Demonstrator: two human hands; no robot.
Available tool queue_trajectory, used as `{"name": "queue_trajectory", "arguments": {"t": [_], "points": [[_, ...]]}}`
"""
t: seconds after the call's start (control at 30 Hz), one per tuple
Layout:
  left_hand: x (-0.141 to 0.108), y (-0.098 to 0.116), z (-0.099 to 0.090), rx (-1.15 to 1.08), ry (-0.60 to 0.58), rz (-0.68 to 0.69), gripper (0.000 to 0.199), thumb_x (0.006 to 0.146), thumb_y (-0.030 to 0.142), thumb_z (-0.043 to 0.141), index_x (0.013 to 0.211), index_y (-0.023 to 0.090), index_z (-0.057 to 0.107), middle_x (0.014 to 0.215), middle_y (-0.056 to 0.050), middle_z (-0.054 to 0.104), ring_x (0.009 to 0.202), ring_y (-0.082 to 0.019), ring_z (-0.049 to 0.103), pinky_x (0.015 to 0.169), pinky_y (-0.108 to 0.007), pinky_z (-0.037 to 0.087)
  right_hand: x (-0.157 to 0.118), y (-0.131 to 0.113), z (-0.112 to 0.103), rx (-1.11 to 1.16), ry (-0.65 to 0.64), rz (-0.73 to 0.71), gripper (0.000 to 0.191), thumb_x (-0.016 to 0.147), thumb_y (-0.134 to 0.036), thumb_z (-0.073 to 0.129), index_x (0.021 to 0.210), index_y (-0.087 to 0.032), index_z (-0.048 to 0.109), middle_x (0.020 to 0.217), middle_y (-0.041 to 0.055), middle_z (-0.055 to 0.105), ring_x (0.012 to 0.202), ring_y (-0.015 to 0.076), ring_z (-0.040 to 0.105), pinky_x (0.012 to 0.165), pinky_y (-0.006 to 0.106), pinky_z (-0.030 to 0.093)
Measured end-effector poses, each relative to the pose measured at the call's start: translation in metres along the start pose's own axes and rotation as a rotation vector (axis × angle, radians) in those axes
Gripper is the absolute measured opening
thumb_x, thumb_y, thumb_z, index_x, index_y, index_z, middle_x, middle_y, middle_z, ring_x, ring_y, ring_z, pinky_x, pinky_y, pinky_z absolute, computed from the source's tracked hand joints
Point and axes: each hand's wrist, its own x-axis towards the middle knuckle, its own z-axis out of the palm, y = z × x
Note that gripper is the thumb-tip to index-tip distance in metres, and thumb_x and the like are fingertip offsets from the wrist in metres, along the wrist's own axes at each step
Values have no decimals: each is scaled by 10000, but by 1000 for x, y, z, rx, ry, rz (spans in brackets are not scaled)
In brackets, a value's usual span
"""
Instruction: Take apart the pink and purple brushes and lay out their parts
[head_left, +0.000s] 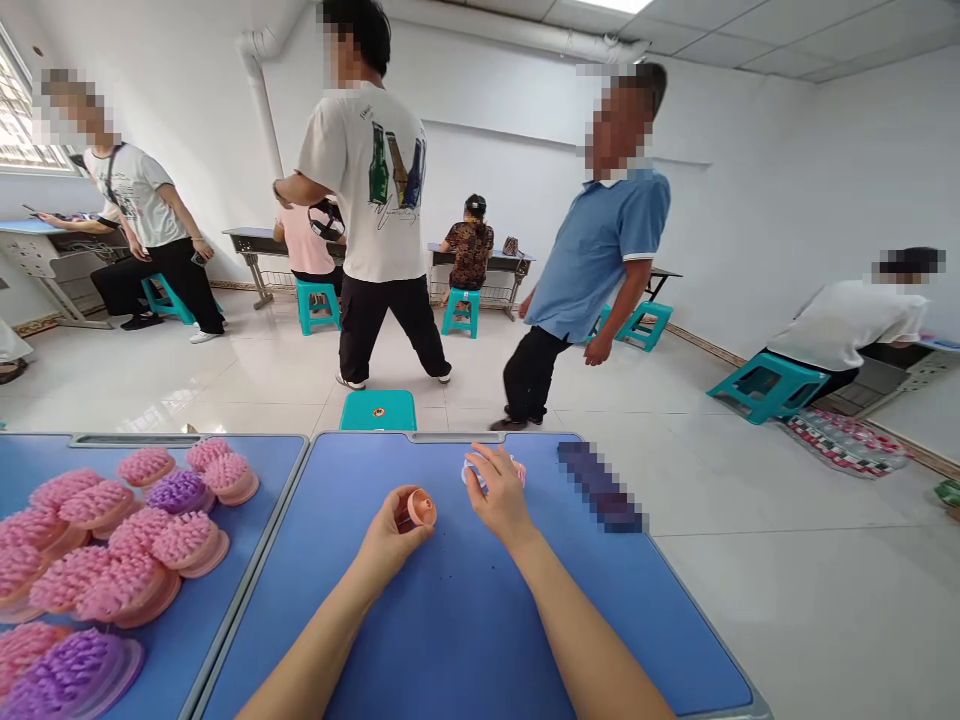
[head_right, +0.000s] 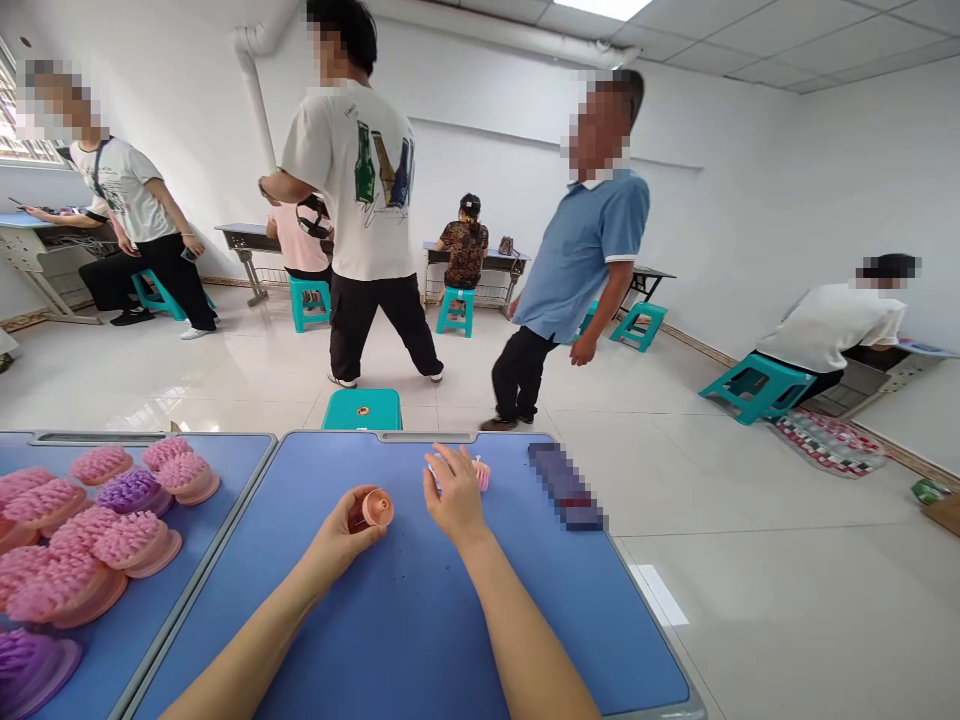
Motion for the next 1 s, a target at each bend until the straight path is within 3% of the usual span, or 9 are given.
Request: {"name": "queue_trajectory", "arguments": {"t": [0.1,0.17,0.27,0.4,0.47,0.7,0.87,1.0], "points": [[1,-1,1,-7,-3,52,567,508,289,753,1002,188,492,1087,-87,601,996,-228,584,873,-338,463,-6,-18,-4,270,-117,102,261,819,-255,443,961,-191,652,1030,100,647,967,217,586,888,398,439],[1,-1,1,-20,-7,97,554,517,316,754,988,193,490,1091,-82,599,1006,-225,579,882,-335,456,-14,-28,-3,337,-196,131,257,810,-284,464,958,-193,654,913,77,673,740,178,628,711,331,510],[1,-1,1,-36,-33,148,544,563,359,737,1011,193,478,1109,-86,596,1032,-224,568,890,-333,450,-28,-40,1,525,-344,263,305,828,-369,459,987,-186,644,690,15,656,470,113,562,469,244,474],[2,-4,0,45,-36,162,507,596,330,714,1022,184,481,1078,-89,605,1015,-231,573,882,-348,450,-38,-49,8,994,-404,689,405,722,-480,598,959,-157,651,608,-15,593,475,90,524,464,211,419],[2,-5,0,154,-5,180,459,619,298,683,1023,189,494,1072,-83,603,1015,-230,565,896,-361,438,-39,-50,10,1050,-370,771,431,660,-480,659,931,-144,656,596,-21,577,465,76,496,458,203,392],[5,-8,5,727,213,333,306,648,294,619,944,217,596,1032,-83,585,1007,-270,506,878,-405,404,-35,-43,10,967,-353,765,413,623,-472,679,864,-137,657,479,-49,524,413,87,469,427,214,379],[21,0,8,796,197,263,266,662,253,584,923,207,561,982,-79,623,949,-262,545,831,-366,408,-32,-30,6,861,-247,749,423,665,-487,615,915,-145,611,691,21,635,456,97,507,433,226,400],[38,6,11,841,172,259,344,675,152,535,1010,222,502,991,-64,632,932,-246,570,771,-327,416,-30,-22,1,797,-168,704,369,694,-445,586,916,-151,591,773,51,653,500,110,518,473,247,425]]}}
